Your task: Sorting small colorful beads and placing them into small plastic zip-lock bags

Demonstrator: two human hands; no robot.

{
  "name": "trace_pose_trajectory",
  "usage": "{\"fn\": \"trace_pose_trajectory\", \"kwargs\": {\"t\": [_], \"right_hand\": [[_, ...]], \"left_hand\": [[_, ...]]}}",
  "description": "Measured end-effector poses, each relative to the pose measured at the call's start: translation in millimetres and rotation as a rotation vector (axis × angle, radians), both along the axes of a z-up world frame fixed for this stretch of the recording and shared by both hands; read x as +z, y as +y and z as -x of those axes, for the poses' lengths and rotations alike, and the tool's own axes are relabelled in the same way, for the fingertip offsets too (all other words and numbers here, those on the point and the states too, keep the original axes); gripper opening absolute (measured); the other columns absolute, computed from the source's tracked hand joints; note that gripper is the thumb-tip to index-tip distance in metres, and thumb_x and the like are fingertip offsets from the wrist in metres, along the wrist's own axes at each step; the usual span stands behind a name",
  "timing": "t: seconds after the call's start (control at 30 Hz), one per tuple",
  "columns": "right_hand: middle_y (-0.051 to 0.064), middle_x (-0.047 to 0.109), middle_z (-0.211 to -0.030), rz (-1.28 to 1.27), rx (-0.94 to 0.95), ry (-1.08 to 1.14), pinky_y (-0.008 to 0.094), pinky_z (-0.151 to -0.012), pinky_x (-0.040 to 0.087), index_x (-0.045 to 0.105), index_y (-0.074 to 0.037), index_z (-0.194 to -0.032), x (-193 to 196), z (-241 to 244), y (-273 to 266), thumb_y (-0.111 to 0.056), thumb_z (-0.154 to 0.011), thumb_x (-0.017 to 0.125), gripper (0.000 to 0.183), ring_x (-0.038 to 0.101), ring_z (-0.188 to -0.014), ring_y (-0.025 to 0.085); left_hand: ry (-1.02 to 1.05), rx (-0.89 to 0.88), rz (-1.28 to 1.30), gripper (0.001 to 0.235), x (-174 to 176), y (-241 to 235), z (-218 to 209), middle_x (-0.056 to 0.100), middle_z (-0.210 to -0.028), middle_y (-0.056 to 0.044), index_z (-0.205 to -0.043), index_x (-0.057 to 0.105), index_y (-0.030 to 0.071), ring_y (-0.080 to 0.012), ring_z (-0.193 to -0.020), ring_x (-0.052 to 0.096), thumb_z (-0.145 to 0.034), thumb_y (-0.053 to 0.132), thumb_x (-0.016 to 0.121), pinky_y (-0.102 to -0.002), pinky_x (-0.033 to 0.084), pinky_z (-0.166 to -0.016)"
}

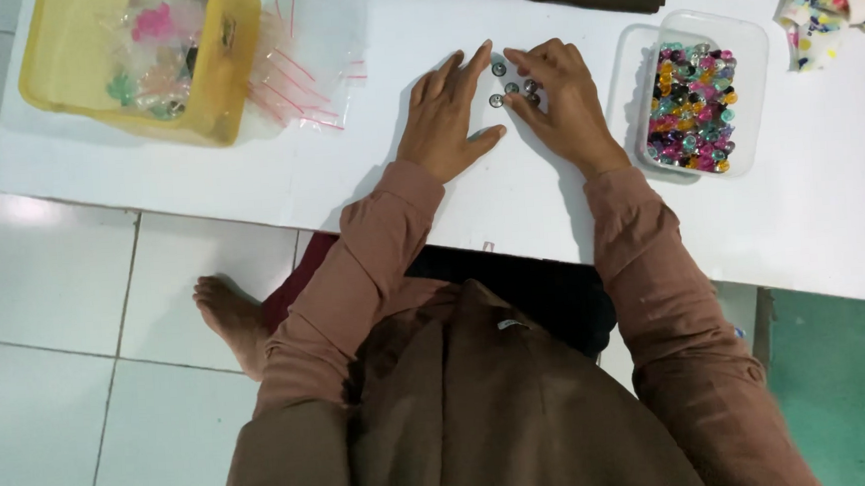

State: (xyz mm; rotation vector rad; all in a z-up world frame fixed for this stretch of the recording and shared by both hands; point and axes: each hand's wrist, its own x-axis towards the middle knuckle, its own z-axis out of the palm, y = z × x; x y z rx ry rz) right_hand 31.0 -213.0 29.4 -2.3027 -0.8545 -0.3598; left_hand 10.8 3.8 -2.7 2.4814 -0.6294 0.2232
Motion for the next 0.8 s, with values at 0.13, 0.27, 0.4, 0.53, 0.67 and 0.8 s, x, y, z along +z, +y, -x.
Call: {"fn": "trace_pose_trajectory", "kwargs": {"t": [0.13, 0.27, 0.4, 0.53, 0.67, 0.8], "right_hand": [[0.013, 0.055, -0.110, 0.026, 0.011, -0.100, 0.045, -0.088, 0.047, 0.060, -0.004, -0.145, -5.2, -3.1, -0.7, -0.005, -0.099, 0.083, 0.052, 0.053, -0.099, 0.032], [0.011, 0.053, -0.107, 0.010, 0.024, -0.047, 0.042, -0.086, 0.045, 0.069, -0.004, -0.136, 0.4, -0.2, 0.8, -0.014, -0.103, 0.079, 0.035, 0.049, -0.096, 0.030], [0.011, 0.055, -0.107, -0.063, 0.017, 0.060, 0.041, -0.089, 0.045, 0.067, -0.004, -0.137, 4.3, 2.8, -1.6, -0.012, -0.100, 0.080, 0.040, 0.051, -0.100, 0.028], [0.011, 0.056, -0.110, -0.118, 0.000, 0.090, 0.040, -0.089, 0.047, 0.064, -0.004, -0.139, 13.9, 10.6, -2.7, -0.012, -0.102, 0.077, 0.040, 0.051, -0.102, 0.028], [0.013, 0.062, -0.113, -0.199, -0.001, 0.122, 0.039, -0.091, 0.050, 0.065, -0.001, -0.135, 14.9, 8.9, -4.5, 0.011, -0.095, 0.075, 0.043, 0.054, -0.105, 0.029], [0.016, 0.063, -0.117, -0.203, -0.007, 0.170, 0.038, -0.097, 0.056, 0.063, 0.001, -0.139, 23.1, 13.4, -5.7, 0.004, -0.096, 0.077, 0.045, 0.058, -0.111, 0.029]], "left_hand": [[-0.013, -0.007, 0.002, 0.101, -4.6, -2.1, 0.0, 0.049, -0.162, -0.012, -0.165, 0.003, 0.024, -0.0333, -0.157, 0.027, -0.098, 0.042, 0.076, -0.050, 0.021, -0.124], [-0.006, -0.002, -0.007, 0.099, -1.1, -1.2, 2.7, 0.050, -0.163, 0.001, -0.165, 0.004, 0.026, -0.0322, -0.157, 0.026, -0.097, 0.040, 0.075, -0.051, 0.020, -0.124], [0.032, -0.038, 0.029, 0.089, 9.0, 0.9, 1.9, 0.062, -0.151, 0.001, -0.163, 0.016, 0.028, -0.0277, -0.156, 0.027, -0.096, 0.039, 0.074, -0.050, 0.022, -0.119], [0.090, -0.104, 0.078, 0.085, 7.8, -0.3, -24.6, 0.063, -0.141, 0.000, -0.160, 0.027, 0.033, -0.0218, -0.147, 0.036, -0.094, 0.037, 0.079, -0.047, 0.031, -0.110], [0.117, -0.301, 0.316, 0.078, 12.0, -5.5, -57.9, 0.070, -0.120, 0.005, -0.151, 0.044, 0.033, -0.0172, -0.104, 0.054, -0.088, 0.016, 0.087, -0.035, 0.048, -0.099], [0.146, -0.412, 0.313, 0.078, 13.5, -7.6, -65.7, 0.067, -0.123, 0.002, -0.151, 0.046, 0.028, -0.0169, -0.099, 0.063, -0.088, 0.019, 0.090, -0.038, 0.043, -0.108]]}}
